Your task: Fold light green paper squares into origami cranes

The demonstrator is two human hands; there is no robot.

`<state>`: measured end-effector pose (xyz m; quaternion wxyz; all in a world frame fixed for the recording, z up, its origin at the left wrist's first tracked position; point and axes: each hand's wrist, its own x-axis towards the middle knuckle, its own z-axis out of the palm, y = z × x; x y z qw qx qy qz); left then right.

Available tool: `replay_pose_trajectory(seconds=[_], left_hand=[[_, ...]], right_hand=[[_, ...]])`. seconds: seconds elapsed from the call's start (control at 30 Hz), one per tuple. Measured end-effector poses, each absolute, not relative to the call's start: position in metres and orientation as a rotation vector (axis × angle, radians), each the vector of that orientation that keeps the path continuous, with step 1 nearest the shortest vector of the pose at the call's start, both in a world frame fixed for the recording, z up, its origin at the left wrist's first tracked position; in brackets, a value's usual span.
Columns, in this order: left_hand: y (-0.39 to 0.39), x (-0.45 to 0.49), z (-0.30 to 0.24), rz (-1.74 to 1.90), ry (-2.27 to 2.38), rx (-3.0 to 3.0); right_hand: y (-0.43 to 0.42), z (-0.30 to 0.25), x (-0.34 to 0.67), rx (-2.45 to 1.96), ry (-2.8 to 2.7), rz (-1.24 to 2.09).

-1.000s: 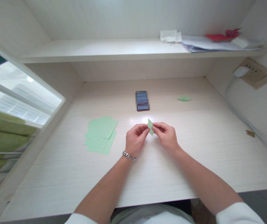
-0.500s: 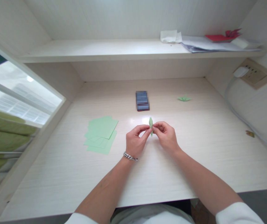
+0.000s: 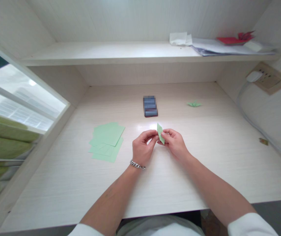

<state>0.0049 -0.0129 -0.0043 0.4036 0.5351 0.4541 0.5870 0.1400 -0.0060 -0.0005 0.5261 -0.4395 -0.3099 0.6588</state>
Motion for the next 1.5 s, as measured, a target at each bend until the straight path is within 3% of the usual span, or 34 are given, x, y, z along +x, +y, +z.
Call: replay_pose_trajectory(seconds=[0.33, 0.63, 1.1, 1.5], left_hand=[[-0.009, 0.003, -0.002, 1.361, 1.154, 1.268], [-0.008, 0.002, 0.0, 1.31, 1.126, 1.16], [-0.007, -0.001, -0.003, 1.237, 1.202, 1.333], [-0.002, -0.008, -0.005, 1.175, 1.127, 1.206]], right_hand=[[-0.007, 0.005, 0.145, -0.967, -0.711, 1.704], [-0.006, -0.001, 0.142, -1.042, -0.979, 1.234], [-0.012, 0.004, 0.146, -1.245, -1.365, 0.979], [-0.012, 0.005, 0.15, -1.231, -1.365, 1.096]])
